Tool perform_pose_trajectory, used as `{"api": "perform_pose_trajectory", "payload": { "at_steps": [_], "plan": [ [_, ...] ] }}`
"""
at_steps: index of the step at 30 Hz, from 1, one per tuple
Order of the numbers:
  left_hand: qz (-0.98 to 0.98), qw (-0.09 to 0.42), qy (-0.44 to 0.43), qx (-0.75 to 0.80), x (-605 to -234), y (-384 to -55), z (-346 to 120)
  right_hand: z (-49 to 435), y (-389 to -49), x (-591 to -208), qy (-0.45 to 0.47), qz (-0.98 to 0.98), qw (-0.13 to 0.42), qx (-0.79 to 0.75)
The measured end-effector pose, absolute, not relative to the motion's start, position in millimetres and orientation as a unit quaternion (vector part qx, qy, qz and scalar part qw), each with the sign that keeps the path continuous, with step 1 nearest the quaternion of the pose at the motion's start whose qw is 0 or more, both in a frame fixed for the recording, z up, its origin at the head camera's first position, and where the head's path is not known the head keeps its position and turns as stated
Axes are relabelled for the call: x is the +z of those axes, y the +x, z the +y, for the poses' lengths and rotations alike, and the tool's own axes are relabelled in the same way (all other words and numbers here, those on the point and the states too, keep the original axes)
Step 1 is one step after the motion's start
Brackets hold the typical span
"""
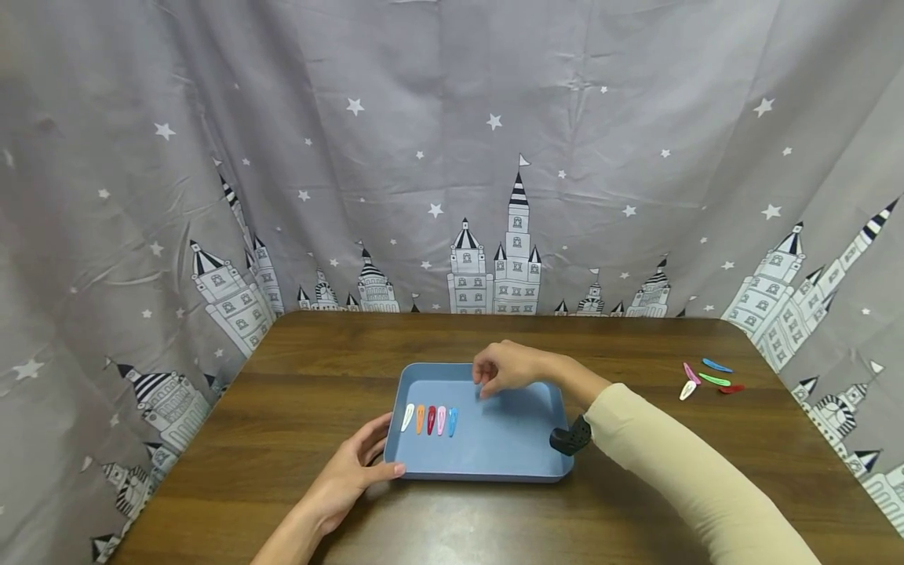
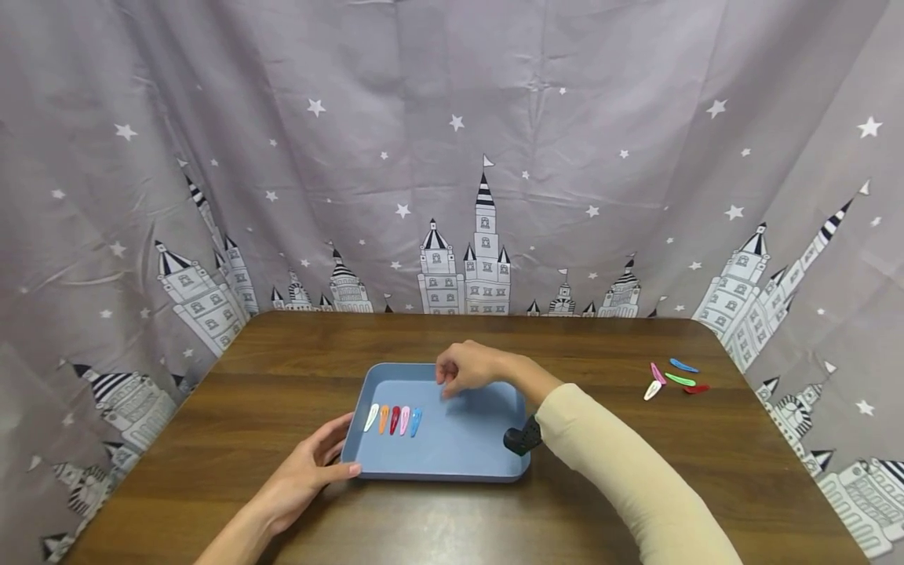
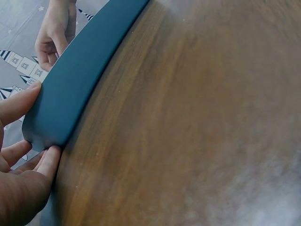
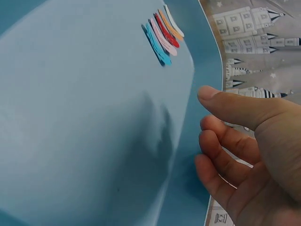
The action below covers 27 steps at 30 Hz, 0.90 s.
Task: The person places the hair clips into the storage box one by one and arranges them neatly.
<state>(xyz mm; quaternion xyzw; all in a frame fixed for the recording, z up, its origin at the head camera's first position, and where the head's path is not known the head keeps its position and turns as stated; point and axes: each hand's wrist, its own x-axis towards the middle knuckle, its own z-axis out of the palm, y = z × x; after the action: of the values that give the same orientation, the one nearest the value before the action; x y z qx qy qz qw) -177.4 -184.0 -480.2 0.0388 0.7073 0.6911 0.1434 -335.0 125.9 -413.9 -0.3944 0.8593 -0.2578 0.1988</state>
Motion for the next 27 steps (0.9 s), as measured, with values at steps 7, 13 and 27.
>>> {"api": "perform_pose_trajectory", "payload": {
  "at_steps": [7,13,27],
  "plan": [
    [0.706,0.142,0.035,0.693,-481,-179,-182,146,-335,-409,-0.383,0.866,0.188,-0.259],
    [0.709,0.141,0.029,0.690,-482,-178,-183,160,-336,-409,-0.375,0.871,0.181,-0.259],
    [0.707,0.147,0.022,0.692,-486,-181,-181,198,-331,-398,-0.371,0.877,0.156,-0.262]
  ]
}}
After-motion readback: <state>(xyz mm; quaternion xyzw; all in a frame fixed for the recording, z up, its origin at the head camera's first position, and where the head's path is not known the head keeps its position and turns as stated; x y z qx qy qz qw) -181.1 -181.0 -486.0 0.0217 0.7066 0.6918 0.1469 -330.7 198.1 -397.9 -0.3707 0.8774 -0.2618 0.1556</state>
